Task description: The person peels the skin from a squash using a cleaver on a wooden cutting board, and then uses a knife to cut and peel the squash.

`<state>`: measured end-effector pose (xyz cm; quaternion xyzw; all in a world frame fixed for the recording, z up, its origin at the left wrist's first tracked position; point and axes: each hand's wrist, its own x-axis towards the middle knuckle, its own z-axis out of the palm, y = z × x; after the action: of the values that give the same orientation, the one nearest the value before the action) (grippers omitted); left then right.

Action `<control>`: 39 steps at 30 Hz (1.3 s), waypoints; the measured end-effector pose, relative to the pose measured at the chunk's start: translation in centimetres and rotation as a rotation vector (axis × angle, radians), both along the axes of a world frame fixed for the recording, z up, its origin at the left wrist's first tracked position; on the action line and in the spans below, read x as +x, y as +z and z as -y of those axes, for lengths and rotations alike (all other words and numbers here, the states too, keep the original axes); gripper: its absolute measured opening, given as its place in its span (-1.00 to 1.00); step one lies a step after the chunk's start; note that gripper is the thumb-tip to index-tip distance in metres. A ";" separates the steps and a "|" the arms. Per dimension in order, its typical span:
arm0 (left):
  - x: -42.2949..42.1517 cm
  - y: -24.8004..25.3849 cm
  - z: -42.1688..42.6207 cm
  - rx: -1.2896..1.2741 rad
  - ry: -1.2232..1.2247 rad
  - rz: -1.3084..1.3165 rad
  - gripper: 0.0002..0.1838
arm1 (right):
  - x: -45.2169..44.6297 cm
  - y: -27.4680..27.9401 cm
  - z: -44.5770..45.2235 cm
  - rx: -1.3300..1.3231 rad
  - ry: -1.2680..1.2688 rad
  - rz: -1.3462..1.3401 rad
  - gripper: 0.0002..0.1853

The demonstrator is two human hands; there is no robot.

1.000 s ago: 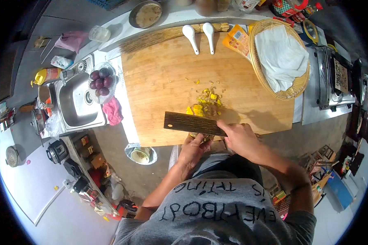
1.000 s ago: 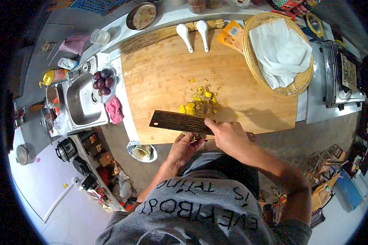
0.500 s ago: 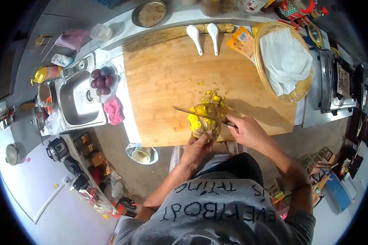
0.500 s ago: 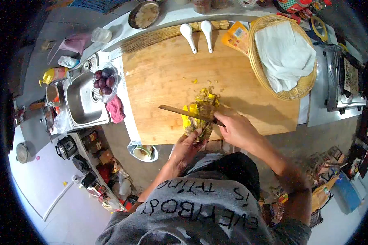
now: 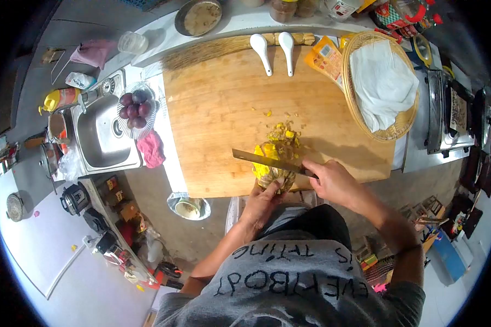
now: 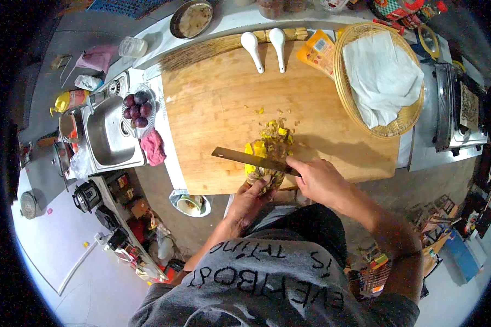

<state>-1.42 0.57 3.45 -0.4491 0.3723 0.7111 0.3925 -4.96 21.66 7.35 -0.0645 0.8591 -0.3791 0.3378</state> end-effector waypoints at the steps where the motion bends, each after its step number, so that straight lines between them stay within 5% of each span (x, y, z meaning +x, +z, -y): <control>1: 0.0 -0.1 0.0 0.004 -0.007 0.002 -0.55 | 0.0 -0.1 0.0 0.006 0.005 0.008 -0.52; 26: 0.3 0.1 -0.5 -0.037 -0.024 -0.074 -0.57 | -1.4 -4.2 2.6 -0.017 -0.001 -0.211 -0.62; 28: 0.3 0.1 -0.6 -0.011 0.041 -0.014 -0.55 | -1.7 -4.1 1.9 -0.085 -0.062 -0.014 -0.63; 39: 0.3 -0.2 -0.6 0.006 0.080 -0.021 -0.52 | -1.2 -1.8 0.3 -0.138 -0.070 -0.073 -0.65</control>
<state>-1.14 1.16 3.21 -0.4550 0.3561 0.7318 0.3613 -6.11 21.36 5.60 -0.0712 0.8443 -0.4466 0.2876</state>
